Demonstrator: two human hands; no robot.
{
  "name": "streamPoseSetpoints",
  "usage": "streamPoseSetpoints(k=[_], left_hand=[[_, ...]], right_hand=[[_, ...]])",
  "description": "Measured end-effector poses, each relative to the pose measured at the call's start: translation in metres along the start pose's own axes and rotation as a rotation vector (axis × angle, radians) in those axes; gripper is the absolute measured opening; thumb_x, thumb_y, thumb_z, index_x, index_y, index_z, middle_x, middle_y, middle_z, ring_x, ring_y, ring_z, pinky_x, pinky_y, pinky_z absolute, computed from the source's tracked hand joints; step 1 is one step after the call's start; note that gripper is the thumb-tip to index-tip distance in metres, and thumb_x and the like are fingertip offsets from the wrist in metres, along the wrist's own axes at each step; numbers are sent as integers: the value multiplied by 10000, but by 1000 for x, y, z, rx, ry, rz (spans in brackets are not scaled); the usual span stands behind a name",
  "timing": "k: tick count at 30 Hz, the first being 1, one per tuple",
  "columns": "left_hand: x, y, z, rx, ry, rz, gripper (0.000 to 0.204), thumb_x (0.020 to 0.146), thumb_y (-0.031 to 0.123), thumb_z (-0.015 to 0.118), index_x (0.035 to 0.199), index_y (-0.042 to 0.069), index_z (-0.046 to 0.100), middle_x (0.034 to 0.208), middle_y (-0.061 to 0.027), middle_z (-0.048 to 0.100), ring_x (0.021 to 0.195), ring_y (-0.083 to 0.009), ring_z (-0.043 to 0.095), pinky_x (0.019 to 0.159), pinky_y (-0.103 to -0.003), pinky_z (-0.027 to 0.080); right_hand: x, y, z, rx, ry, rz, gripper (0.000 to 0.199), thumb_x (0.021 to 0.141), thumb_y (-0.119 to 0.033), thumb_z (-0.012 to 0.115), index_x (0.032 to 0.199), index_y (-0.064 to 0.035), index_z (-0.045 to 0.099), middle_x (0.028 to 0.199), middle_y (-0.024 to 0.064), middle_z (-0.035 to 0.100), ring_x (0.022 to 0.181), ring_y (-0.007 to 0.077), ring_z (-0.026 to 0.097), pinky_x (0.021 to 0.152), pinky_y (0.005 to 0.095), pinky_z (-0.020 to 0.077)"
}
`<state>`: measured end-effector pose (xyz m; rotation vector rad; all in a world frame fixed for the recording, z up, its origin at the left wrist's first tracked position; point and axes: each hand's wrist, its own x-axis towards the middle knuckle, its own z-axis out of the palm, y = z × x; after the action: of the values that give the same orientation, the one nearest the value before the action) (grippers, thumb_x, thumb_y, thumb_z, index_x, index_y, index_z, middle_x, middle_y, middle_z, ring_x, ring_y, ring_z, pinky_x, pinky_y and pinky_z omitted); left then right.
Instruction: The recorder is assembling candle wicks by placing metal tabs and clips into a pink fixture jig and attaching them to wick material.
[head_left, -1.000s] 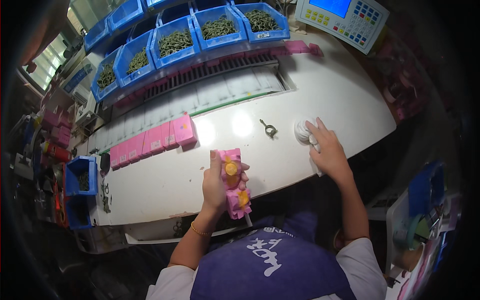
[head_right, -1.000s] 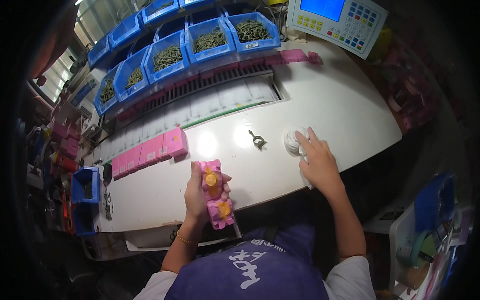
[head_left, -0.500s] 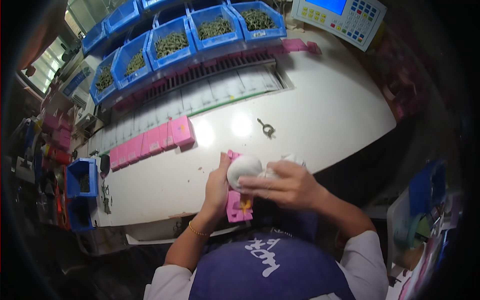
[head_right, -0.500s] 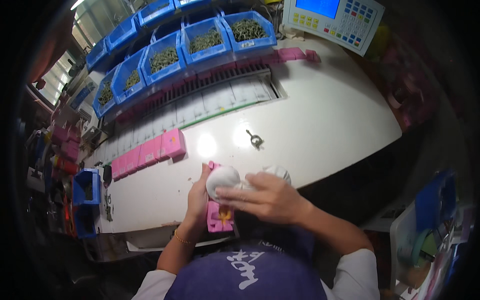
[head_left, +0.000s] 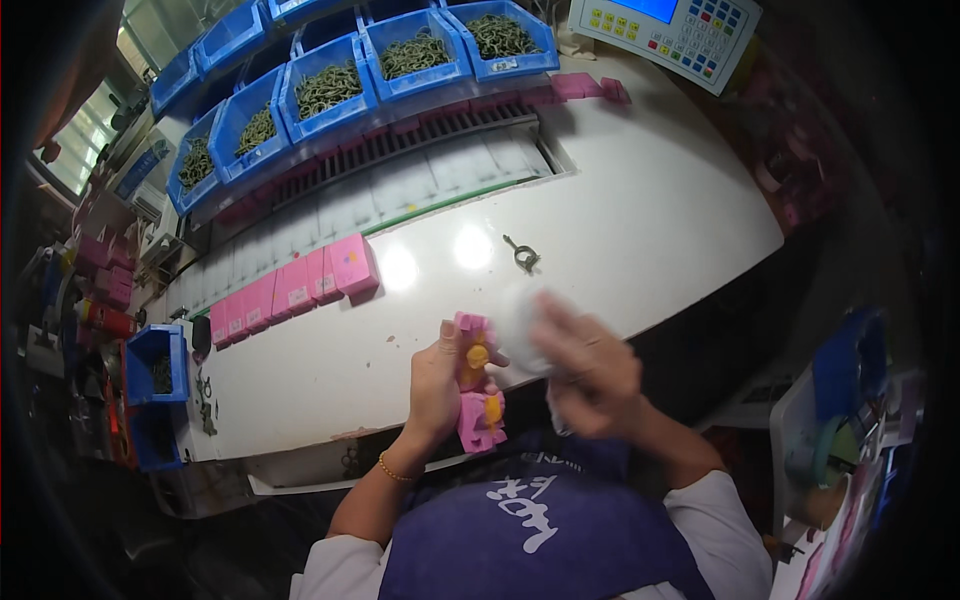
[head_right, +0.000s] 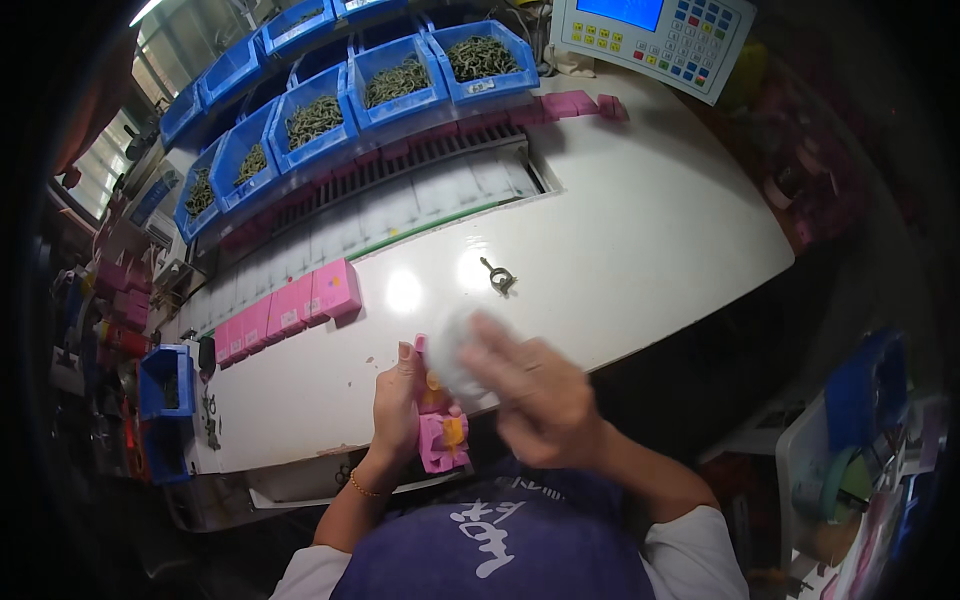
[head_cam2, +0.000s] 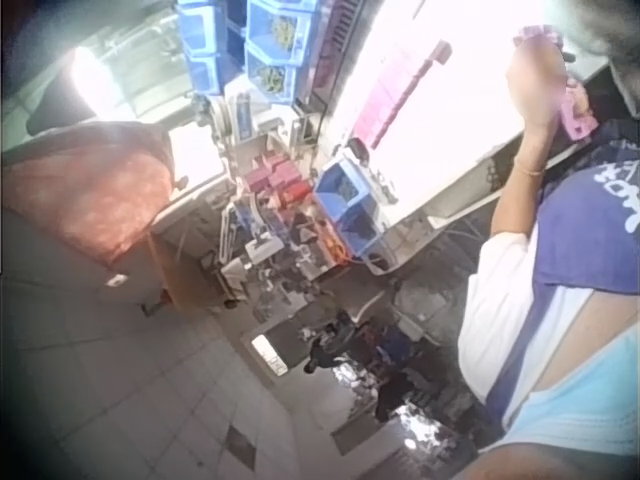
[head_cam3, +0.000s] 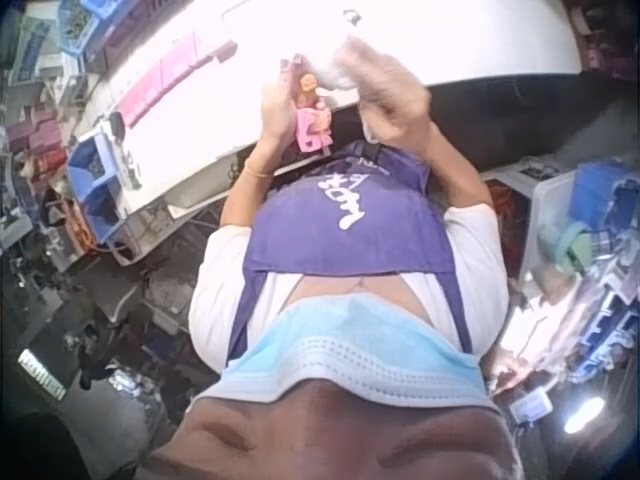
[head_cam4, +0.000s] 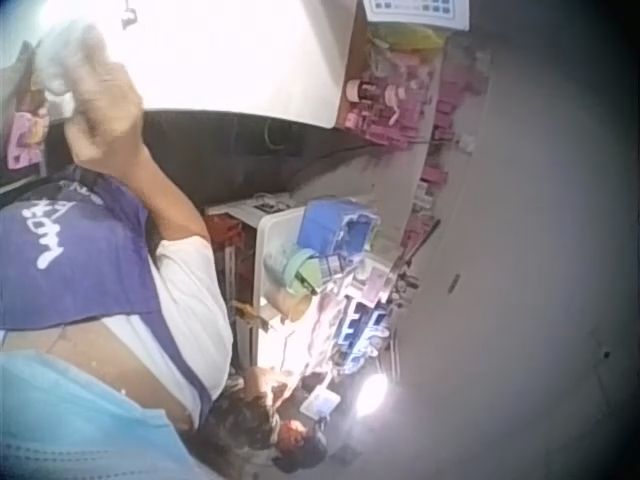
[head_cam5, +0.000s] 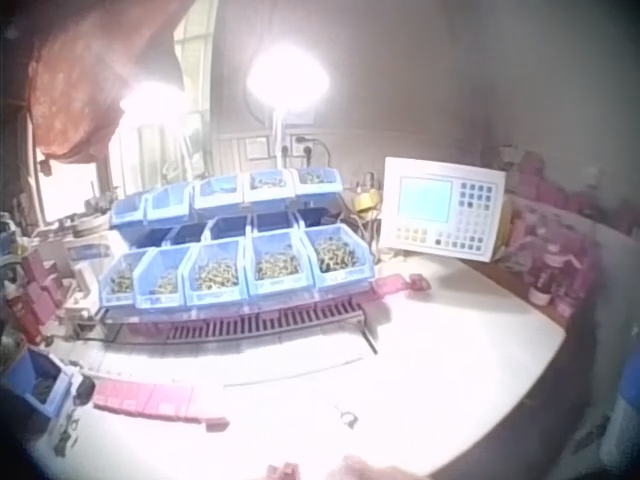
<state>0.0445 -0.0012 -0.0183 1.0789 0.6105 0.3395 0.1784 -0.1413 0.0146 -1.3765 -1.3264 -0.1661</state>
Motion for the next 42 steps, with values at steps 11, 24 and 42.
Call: streamPoseSetpoints(k=[11, 24, 42], left_hand=[[19, -4, -3, 20, 119, 271, 602, 1070, 466, 373, 1055, -68, 650, 890, -151, 700, 645, -142, 620, 585, -275, 523], [21, -18, -12, 101, 229, 573, 493, 1064, 387, 460, 993, -61, 652, 889, -88, 679, 772, -134, 641, 698, -275, 530], [22, -39, -30, -250, 92, 475, 552, 1045, 465, 433, 1215, -41, 573, 1066, -182, 681, 897, -215, 668, 799, -351, 568]], right_hand=[[-38, 2, 2, 56, -209, 27, 718, 665, 70, 557, 1381, 25, 540, 1447, 247, 499, 877, 292, 671, 779, 375, 553], [-38, 1, 33, 176, -323, 285, 642, 723, 54, 539, 1365, 31, 543, 1472, 188, 491, 1053, 318, 645, 956, 363, 497], [-24, 19, 23, 129, -372, 70, 612, 775, -62, 746, 1353, -114, 554, 1279, 127, 533, 1124, 302, 576, 916, 402, 518]])
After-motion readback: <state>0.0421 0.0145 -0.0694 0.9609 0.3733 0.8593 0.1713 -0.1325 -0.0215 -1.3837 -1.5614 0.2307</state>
